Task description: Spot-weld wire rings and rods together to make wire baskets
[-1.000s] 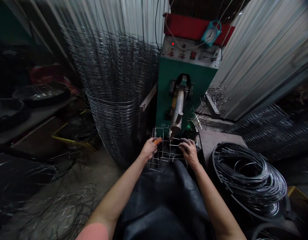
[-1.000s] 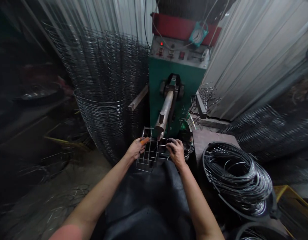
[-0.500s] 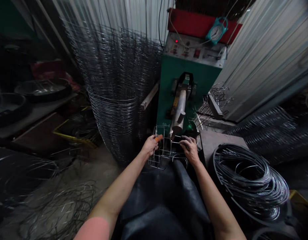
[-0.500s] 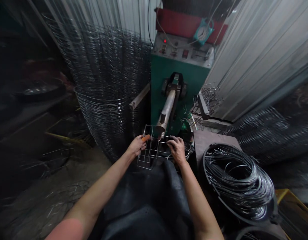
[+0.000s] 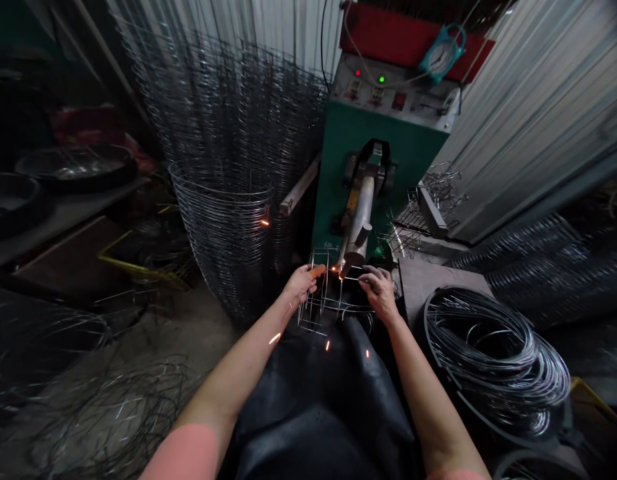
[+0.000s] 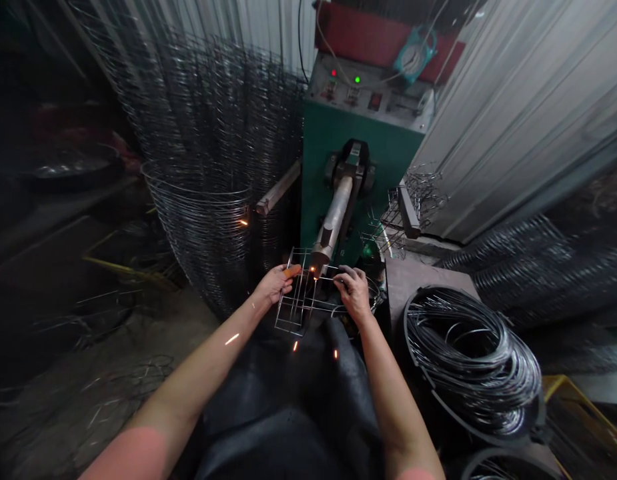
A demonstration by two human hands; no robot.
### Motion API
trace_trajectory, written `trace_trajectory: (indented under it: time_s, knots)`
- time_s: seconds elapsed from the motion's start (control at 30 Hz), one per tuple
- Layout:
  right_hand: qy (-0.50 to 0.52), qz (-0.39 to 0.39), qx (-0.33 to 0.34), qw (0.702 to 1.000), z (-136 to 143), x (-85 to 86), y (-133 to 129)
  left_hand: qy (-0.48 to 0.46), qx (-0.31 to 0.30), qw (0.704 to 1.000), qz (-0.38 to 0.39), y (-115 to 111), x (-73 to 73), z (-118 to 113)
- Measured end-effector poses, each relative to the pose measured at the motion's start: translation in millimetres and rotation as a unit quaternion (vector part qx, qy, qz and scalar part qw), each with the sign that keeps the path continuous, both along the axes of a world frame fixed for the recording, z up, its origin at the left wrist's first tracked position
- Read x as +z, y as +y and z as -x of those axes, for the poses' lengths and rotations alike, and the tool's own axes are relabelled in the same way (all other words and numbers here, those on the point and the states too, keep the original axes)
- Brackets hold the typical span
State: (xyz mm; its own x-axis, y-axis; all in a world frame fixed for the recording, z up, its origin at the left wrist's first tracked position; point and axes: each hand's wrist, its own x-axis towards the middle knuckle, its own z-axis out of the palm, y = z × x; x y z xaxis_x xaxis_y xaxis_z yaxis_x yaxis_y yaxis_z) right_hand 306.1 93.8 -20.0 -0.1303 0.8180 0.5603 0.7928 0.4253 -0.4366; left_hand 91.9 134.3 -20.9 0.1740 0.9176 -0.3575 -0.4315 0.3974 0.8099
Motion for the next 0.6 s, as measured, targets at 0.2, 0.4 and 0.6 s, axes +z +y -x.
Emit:
trace_trajectory:
  time_s: [0.2, 0.4, 0.6]
  knots:
    - [-0.014, 0.007, -0.006, 1.000, -1.1, 2.6, -0.8, 0.004, -0.011, 1.000, 0.003, 1.6, 2.7, 0.2]
    - [-0.014, 0.008, -0.003, 1.000, -1.6, 4.7, -1.0, 0.012, -0.016, 1.000, -0.001, 2.8, 5.4, 0.5]
    - [-0.017, 0.005, -0.007, 1.000, -0.9, 4.5, -0.5, 0.016, -0.023, 1.000, -0.001, 3.3, 5.2, -1.2]
